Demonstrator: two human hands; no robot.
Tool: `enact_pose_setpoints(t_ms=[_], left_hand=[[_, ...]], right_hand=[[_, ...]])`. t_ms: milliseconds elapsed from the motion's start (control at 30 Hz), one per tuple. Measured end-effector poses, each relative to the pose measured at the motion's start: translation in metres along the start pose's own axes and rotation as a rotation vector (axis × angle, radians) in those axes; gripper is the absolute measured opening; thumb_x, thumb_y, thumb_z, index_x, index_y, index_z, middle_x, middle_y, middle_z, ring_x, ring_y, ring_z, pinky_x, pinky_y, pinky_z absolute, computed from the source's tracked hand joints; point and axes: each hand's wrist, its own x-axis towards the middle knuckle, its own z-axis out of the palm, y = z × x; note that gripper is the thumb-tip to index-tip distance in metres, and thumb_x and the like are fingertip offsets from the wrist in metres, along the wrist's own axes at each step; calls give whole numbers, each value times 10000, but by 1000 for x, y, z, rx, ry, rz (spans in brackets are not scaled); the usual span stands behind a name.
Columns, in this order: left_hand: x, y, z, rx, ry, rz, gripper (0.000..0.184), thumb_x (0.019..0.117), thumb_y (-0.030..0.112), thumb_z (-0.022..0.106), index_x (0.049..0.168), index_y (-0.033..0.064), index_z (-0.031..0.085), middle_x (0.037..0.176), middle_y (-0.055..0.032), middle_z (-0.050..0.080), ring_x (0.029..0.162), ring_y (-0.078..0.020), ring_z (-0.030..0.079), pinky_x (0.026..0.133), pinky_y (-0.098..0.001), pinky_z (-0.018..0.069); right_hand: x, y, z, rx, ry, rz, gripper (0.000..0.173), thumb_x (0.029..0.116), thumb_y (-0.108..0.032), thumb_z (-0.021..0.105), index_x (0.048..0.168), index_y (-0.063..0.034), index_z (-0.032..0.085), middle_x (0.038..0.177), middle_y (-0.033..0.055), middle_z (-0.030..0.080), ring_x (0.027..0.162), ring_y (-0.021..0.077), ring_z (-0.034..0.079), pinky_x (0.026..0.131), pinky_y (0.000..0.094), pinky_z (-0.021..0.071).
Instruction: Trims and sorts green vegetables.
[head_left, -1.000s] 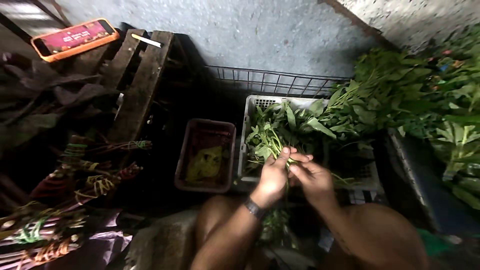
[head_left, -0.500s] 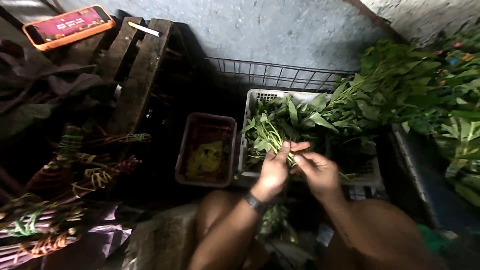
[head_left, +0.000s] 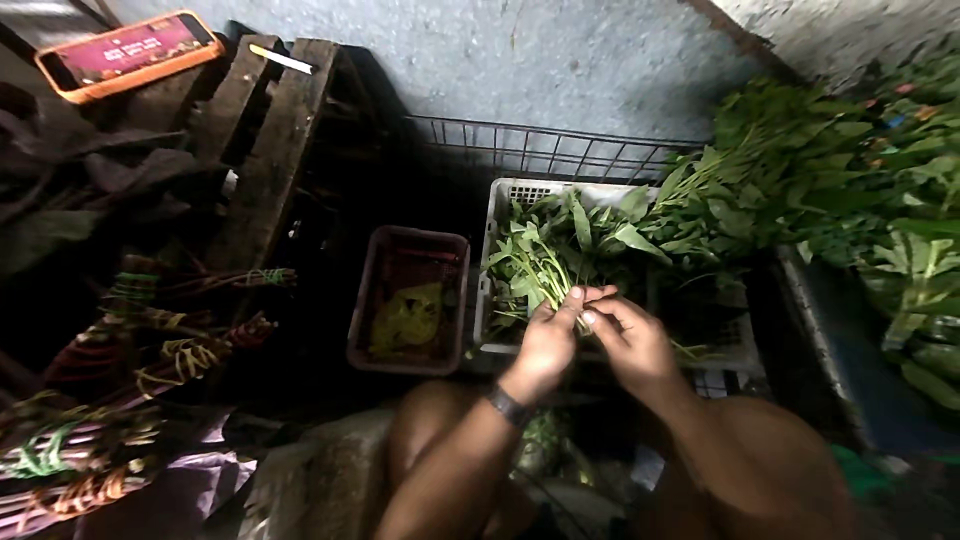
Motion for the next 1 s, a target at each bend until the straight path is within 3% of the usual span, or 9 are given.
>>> enact_pose_setpoints(t_ms=[167, 267, 467, 633, 833, 1000], left_hand=[[1, 2, 0, -35, 24, -29, 389, 1124, 218, 378, 1153, -8, 693, 1103, -145, 739, 1046, -213, 700, 959, -386, 559], [1, 3, 1, -81, 64, -74, 407, 1129, 242, 367, 1146, -13, 683, 1081, -152, 742, 1005, -227, 715, 906, -385, 584], [3, 4, 1, -110, 94, -127, 439, 1132, 285, 351, 1157, -4, 680, 1042, -154, 750, 914, -209, 726, 790, -345, 598], [4, 4, 1, -104, 69, -83, 429, 1135, 253, 339, 1168, -31, 658, 1049, -166, 748, 940, -229, 732, 841, -371, 605], [2, 3, 1, -2, -33, -74, 411, 1137, 232, 329, 1265, -10, 635, 1091, -139, 739, 885, -185, 719, 759, -328, 602], [0, 3, 1, 64, -96, -43, 377, 1126, 178, 357, 1282, -34, 628, 1130, -114, 729, 971, -149, 704, 874, -316, 587]], right_hand=[[-3, -3, -2, -36, -23, 56, 304, 1069, -295, 518, 1102, -71, 721, 996, 44, 729, 940, 70, 682, 870, 284, 563], [-6, -8, -2, 116, -56, 122, 258, 1065, -242, 530, 1099, -52, 700, 971, 11, 721, 854, 42, 696, 781, 242, 606], [-7, -11, 1, 421, -101, 281, 188, 1051, -148, 545, 1111, -6, 653, 975, 48, 718, 757, 125, 713, 691, 291, 638], [-5, -12, -3, 570, -68, 334, 165, 1011, -79, 602, 1111, 28, 679, 951, 74, 733, 738, 156, 723, 678, 301, 646], [-1, -7, -8, 679, -50, 440, 191, 1012, -85, 600, 1123, 42, 690, 935, 94, 735, 761, 174, 719, 698, 310, 634], [-1, -4, -8, 655, -22, 458, 180, 1013, -89, 606, 1110, 29, 701, 925, 71, 722, 707, 127, 670, 638, 262, 591]])
